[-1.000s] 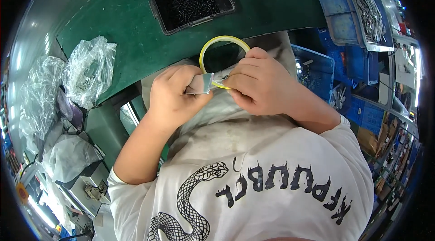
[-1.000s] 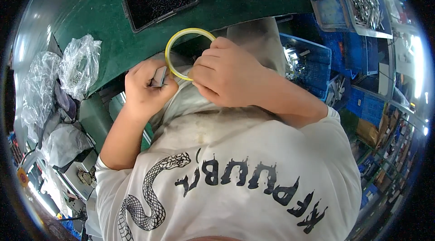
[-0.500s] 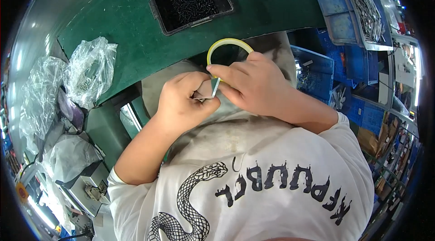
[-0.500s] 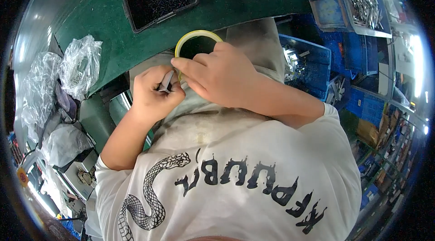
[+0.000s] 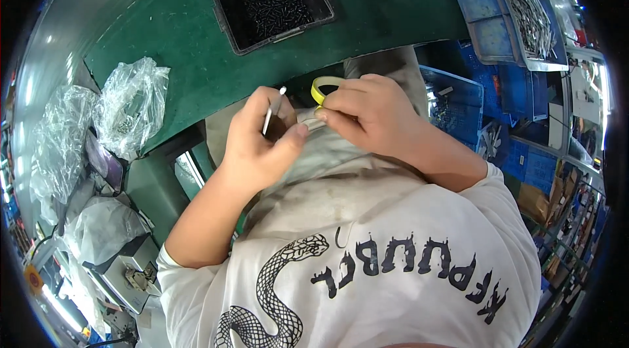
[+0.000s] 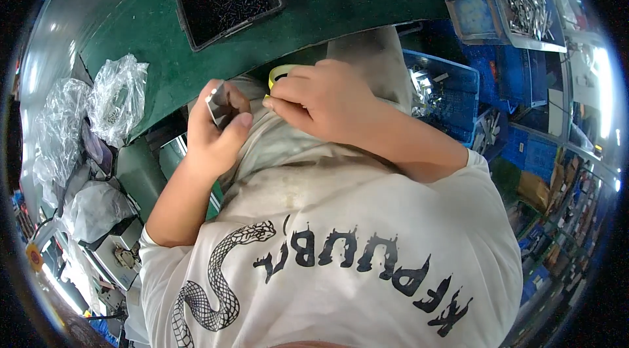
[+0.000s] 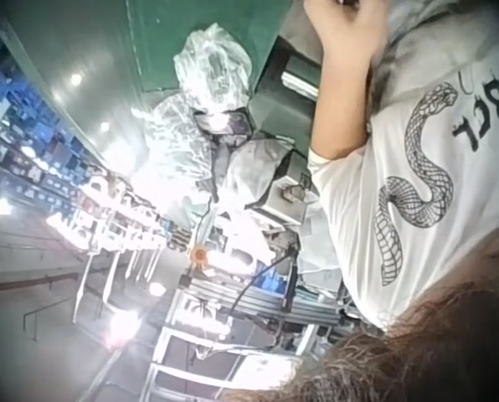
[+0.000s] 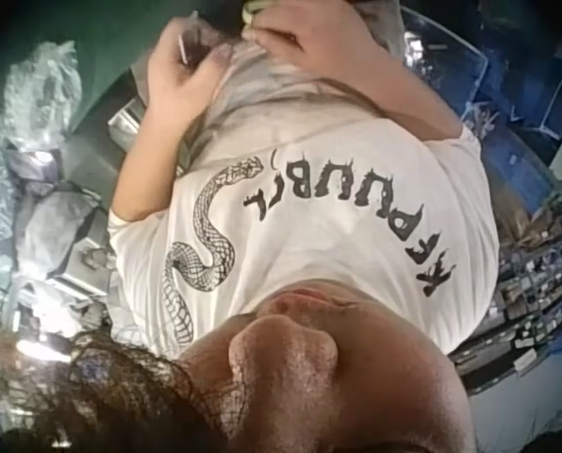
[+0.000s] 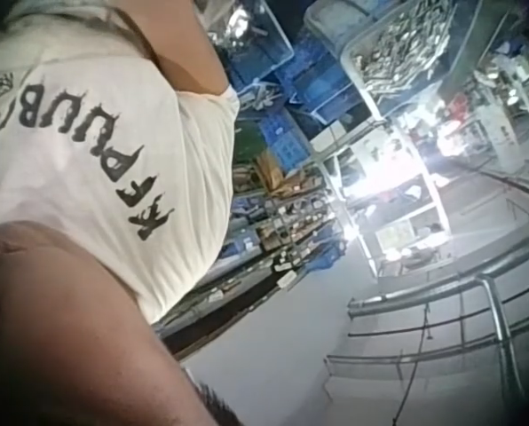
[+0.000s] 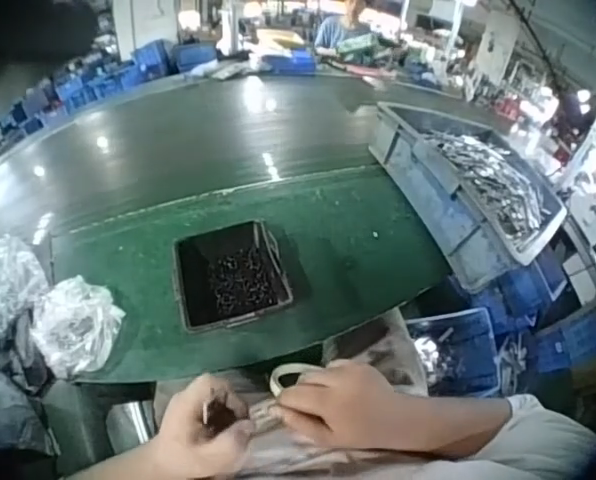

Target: The recorder is applying yellow tape to small silver rectangular electronic components on a production line.

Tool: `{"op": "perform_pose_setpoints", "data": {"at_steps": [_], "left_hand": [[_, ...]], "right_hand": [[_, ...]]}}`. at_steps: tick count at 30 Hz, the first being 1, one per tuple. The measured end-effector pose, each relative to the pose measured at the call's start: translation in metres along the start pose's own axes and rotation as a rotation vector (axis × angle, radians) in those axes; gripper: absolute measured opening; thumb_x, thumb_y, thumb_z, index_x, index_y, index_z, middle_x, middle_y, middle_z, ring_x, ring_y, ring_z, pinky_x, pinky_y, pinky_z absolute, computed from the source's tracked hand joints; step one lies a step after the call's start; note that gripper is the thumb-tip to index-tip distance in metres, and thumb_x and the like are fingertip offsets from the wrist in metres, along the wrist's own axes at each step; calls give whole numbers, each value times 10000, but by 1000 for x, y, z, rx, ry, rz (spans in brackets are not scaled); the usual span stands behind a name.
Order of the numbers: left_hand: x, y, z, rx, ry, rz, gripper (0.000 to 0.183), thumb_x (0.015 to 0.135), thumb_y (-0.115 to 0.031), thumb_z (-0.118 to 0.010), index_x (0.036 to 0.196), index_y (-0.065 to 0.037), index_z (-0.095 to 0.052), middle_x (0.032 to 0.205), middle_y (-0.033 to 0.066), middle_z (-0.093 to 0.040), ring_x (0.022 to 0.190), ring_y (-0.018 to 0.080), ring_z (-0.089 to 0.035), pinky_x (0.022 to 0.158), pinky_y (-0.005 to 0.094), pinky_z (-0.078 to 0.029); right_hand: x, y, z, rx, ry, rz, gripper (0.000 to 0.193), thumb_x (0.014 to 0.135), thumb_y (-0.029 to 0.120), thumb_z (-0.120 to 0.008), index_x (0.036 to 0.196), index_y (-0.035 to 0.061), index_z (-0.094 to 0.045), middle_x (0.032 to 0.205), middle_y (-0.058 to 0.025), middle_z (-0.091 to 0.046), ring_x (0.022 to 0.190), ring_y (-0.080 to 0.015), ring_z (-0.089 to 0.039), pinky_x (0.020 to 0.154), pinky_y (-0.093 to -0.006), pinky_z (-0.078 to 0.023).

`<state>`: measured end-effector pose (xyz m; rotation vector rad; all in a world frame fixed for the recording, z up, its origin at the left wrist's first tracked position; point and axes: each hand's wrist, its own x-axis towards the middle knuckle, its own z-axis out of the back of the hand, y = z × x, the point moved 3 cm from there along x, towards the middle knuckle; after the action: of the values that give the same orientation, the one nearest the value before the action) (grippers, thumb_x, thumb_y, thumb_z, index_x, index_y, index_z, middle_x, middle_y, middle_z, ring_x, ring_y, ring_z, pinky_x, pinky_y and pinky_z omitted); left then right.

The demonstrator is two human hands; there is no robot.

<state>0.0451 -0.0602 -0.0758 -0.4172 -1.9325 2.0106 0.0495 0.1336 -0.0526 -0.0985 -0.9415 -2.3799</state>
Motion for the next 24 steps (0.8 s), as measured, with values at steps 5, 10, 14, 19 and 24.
{"op": "perform_pose_setpoints", "data": {"at_steps": [5,10,14,19,24], "left_hand": [[1,2,-3,-248,46,272,158,967,-190,-546,965,-40,-497,787,25,-563,598,75,-487,540,228,-385],[-2,-2,-10,-370,97,454,353,1069,-340,-360,1006,-32,-519,795,62,-593,612,115,-565,549,241,-431],[-4,6,-9,-308,153,422,355,1066,-332,-406,984,-18,-551,766,54,-600,622,110,-554,580,253,-467],[-1,-3,-10,-33,145,367,340,1046,-297,-481,960,7,-606,739,45,-618,646,113,-558,611,267,-482],[-2,-2,-10,72,144,345,314,1032,-277,-514,992,15,-623,725,66,-624,675,132,-586,637,294,-484]], "right_hand": [[0,-3,2,103,-11,3,101,808,116,-730,855,56,-663,681,-76,-587,590,-272,-576,533,-370,-407],[2,-1,6,197,-39,-38,98,843,114,-709,877,35,-662,678,-90,-588,587,-271,-568,538,-361,-418],[2,-1,7,244,-17,-108,93,864,115,-696,873,29,-661,673,-88,-589,584,-253,-563,535,-349,-419],[4,-2,8,273,-8,-114,106,877,121,-686,839,25,-665,662,-81,-583,567,-227,-544,525,-339,-414],[3,-2,7,250,19,-129,109,878,126,-686,833,28,-669,655,-81,-577,562,-225,-542,518,-336,-409]]}}
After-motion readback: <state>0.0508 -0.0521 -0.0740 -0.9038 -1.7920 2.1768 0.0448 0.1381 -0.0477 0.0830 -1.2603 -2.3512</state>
